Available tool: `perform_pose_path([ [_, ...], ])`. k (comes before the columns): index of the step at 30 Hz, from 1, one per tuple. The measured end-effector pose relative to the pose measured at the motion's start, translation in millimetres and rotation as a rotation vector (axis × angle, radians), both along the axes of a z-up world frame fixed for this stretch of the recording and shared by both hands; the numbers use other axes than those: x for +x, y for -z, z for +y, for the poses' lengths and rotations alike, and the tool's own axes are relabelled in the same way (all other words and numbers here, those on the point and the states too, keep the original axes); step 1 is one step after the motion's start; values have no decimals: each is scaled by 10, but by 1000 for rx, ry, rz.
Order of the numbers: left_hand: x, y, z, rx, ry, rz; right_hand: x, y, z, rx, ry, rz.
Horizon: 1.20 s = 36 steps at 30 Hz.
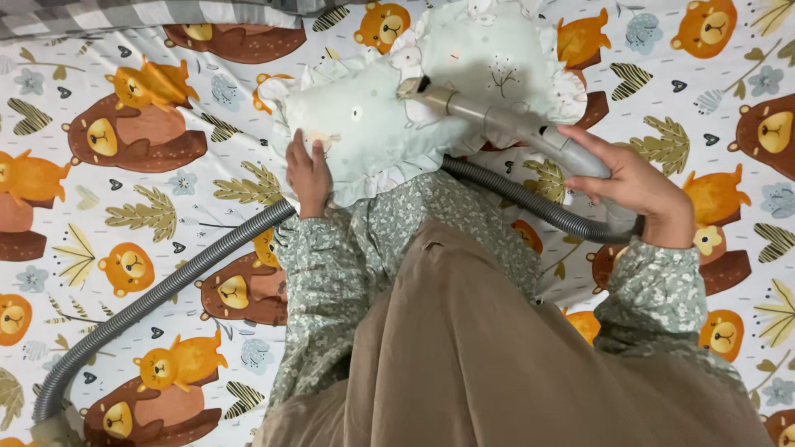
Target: The person uses a vacuum cleaner hose with a brush attachment to clean a gray and white checkered pillow on a bed. They systematically move the nozzle over the pillow's surface, then flip it to clean the other side. After finishing the first pillow, they move on to a second, light green pillow with a bunny pattern and repeat the cleaning process.
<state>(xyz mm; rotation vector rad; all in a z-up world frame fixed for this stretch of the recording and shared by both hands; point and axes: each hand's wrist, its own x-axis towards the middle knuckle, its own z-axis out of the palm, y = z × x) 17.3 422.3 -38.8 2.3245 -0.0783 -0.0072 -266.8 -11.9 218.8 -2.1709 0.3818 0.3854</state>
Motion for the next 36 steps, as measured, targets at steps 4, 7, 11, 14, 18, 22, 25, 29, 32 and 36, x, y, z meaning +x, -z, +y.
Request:
perform_pose_path([
  [4,152,322,234,-410,-248,287,262,-53,269,35,-166,-144],
  [7,295,291,202,-819,-344,544,421,-25,440,-25,-416,-529],
  [11,527,189,82,-903,-59,200,377,-91,368,-136,-325,-451],
  [14,724,214,69,-726,75,-105,56,-194,152,-19,-43,-49],
  [18,712,447,283,-288,-81,159,-117,-8,140,49,5,-13],
  [22,451,730,430,-332,-110,230,0,87,295,-48,-37,8],
  [25,414,831,501,-446,-78,248,282,47,420,-155,-310,-325],
  [29,482,855,450,-486,-116,223,622,-40,801,-258,-353,-135],
  [32,450,873,464,-594,-169,279,684,-146,932,-292,-405,-229],
  [36,411,905,504,-463,-134,139,524,-360,898,-345,-327,-184],
])
